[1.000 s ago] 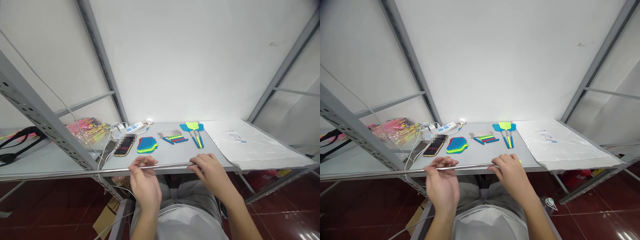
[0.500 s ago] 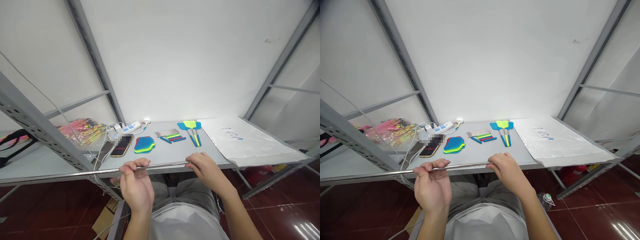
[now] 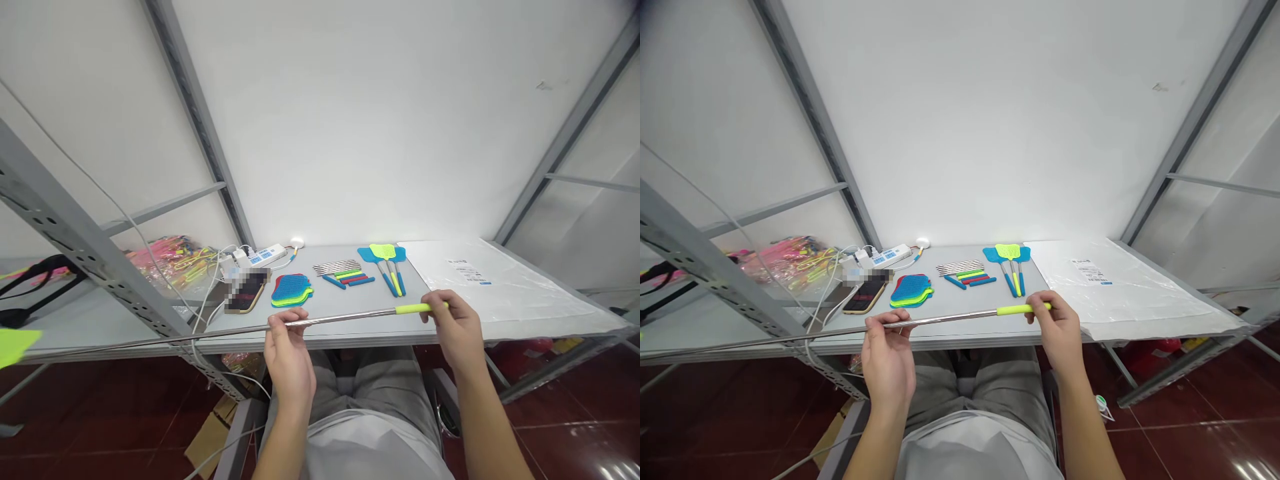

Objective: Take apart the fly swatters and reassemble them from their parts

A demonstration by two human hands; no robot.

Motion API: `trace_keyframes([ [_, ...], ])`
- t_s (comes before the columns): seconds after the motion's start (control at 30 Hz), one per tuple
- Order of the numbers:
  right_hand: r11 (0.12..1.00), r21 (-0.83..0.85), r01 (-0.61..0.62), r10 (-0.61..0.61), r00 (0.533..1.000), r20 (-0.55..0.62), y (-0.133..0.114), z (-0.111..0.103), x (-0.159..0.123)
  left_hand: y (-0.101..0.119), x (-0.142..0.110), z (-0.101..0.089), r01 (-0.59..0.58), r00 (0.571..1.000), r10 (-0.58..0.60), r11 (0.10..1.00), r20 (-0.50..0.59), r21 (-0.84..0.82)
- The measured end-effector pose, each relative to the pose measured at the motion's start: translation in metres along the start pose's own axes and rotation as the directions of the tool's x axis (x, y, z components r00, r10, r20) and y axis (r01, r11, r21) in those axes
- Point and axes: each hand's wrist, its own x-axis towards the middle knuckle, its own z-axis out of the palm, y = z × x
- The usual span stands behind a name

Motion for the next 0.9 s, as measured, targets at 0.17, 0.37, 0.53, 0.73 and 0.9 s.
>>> trace_keyframes([
  [0.17, 0.956, 0.281, -0.089, 0.114, 0.991, -0.071, 0.01, 0.024, -0.006, -0.01, 0.003, -0.001, 0.006, 0.999, -0.009, 0.997, 0.038, 0.083],
  [0.37, 0.854, 0.449, -0.261, 0.285, 0.958, 0.015, 0.01, 0.023, -0.003, -0.014, 0.001, -0.006, 0.019, 0.986, -0.058, 0.971, 0.156, 0.24],
  [0.53, 0.825, 0.469, -0.315, 0.324, 0.944, 0.064, 0.016, 0.029, -0.008, -0.019, -0.015, 0.001, 0.098, 0.841, -0.299, 0.904, 0.451, 0.417],
  [0.73, 0.823, 0.456, -0.34, 0.338, 0.937, 0.088, 0.02, 0.027, -0.008, -0.023, -0.013, 0.0, 0.209, 0.889, -0.309, 0.931, 0.339, 0.301],
  [0.9, 0.818, 0.513, -0.261, 0.297, 0.955, 0.012, 0.015, -0.002, 0.01, -0.004, 0.032, -0.025, 0.076, 0.995, -0.08, 0.995, 0.065, 0.061],
])
